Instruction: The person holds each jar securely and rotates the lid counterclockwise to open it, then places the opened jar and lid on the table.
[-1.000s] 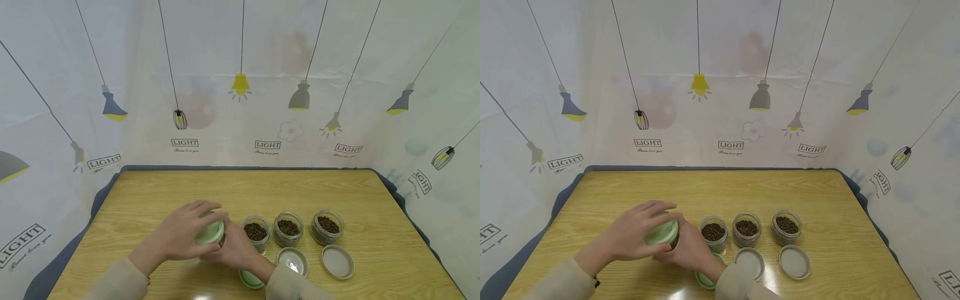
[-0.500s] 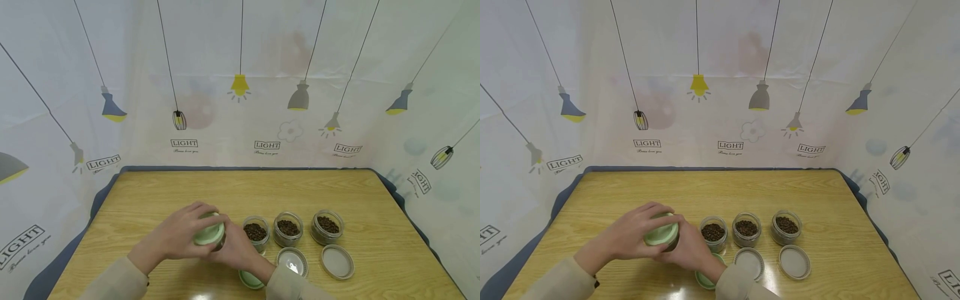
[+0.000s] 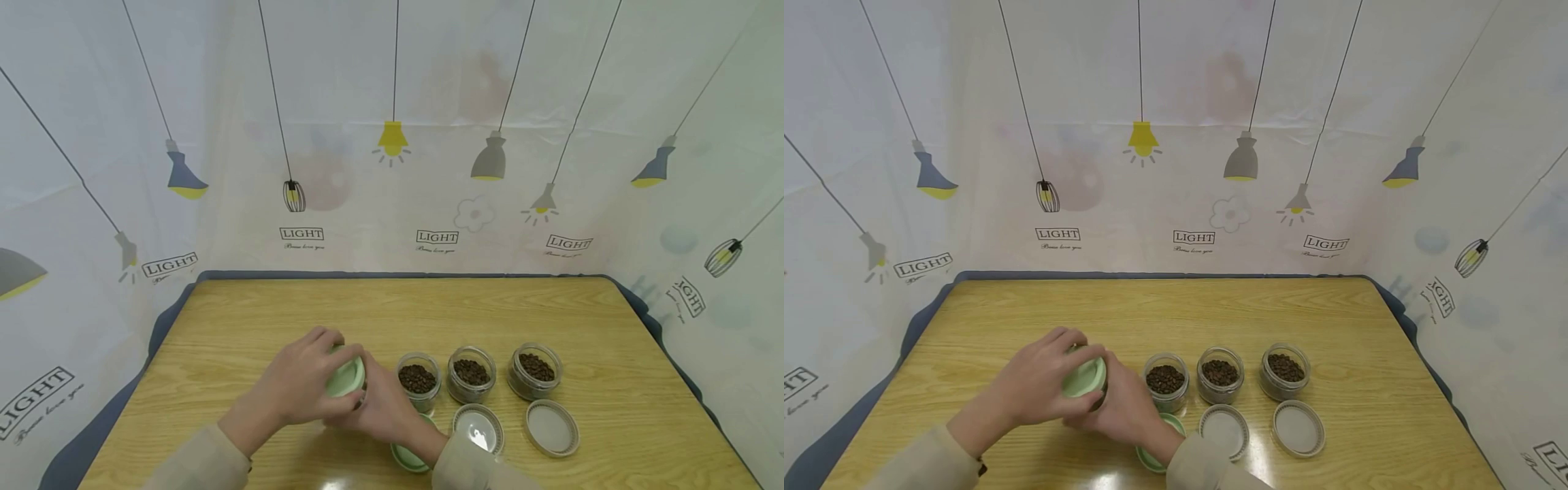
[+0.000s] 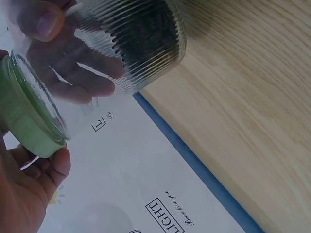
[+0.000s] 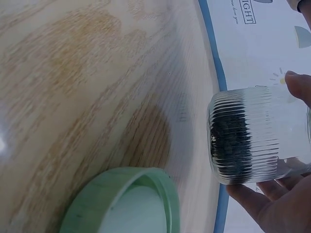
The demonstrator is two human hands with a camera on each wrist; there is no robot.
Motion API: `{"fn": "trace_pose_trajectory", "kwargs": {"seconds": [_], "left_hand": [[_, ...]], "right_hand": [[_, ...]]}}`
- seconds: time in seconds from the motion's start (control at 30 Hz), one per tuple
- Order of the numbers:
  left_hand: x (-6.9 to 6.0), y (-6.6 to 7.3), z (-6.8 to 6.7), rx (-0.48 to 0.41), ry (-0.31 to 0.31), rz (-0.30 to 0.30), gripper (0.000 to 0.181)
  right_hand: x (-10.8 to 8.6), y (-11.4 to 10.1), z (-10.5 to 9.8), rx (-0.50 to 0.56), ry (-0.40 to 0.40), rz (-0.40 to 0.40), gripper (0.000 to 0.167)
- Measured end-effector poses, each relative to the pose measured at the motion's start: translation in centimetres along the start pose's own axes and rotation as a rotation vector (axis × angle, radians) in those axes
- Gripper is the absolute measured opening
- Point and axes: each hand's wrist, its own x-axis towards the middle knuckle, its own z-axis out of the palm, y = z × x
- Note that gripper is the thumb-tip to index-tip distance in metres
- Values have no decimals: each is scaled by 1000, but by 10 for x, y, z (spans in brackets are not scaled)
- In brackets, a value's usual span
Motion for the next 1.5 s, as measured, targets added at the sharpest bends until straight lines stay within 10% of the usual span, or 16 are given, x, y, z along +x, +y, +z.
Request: {"fn": "trace_pose_trajectory", "kwargs": {"seconds": [0.27, 0.5, 0.77, 0.93, 1.5], "left_hand": [[0, 3, 0, 14, -14, -47, 47], [-1, 0, -9, -79, -164, -84, 67], [-2, -10, -18, -255, -193, 85, 62], [-4, -12, -18, -293, -233, 84, 64], [0, -4, -8, -134, -182, -21, 52]], "right_hand": [[0, 1, 1, -18, -3, 14, 87], [-2, 2, -2, -10, -18, 42, 93], [-3, 3, -4, 10, -25, 58, 85], [-4, 3, -5, 23, -19, 60, 85], [-2, 4, -1, 15, 7, 5, 84]]}}
